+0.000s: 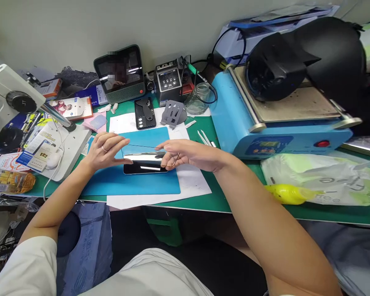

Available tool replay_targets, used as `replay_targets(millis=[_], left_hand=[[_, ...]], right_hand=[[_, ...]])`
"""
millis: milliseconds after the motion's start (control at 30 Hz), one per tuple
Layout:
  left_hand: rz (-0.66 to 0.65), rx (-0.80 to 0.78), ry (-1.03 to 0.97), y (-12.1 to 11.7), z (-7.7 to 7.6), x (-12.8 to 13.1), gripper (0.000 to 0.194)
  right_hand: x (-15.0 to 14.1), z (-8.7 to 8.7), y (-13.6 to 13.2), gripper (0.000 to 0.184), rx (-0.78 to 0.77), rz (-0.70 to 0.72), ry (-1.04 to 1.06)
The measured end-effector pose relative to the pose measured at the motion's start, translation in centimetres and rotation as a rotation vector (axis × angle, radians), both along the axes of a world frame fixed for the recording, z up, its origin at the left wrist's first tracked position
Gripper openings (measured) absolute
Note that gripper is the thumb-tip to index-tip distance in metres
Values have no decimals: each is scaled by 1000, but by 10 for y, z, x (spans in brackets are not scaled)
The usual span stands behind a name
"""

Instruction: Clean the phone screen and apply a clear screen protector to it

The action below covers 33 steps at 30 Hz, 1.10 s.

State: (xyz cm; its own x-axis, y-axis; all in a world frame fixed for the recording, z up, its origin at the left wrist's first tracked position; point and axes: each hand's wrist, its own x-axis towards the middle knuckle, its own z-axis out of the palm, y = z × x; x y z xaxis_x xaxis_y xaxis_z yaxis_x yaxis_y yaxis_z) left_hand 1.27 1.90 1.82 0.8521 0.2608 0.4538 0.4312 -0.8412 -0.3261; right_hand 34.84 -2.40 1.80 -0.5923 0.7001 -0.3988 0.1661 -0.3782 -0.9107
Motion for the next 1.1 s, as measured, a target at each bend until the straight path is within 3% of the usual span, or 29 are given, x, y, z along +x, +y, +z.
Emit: replay_targets(millis=[100,233,367,467,800,1100], left_hand=[[-34,37,-80,-7,0,5,69],[-14,-131,-236,-21,-5,6,77],[95,-383,-273,-31,-20,-1,75],[147,-512,-239,-35,-29,-3,79],[164,-654,-125,-39,-34,-2,87],[213,-667,-28,-43,-33,-1,93]], right_hand=[[2,-7,-10,81,72,-62,-27],[5,-23,-24,91,479,-243,-68],[3,-40,-34,93,839,-195,-214],[-1,-48,-37,86,972,-175,-337],[0,-55,-37,63,978,-129,-489],[3,-62,-38,65,957,-95,-587]])
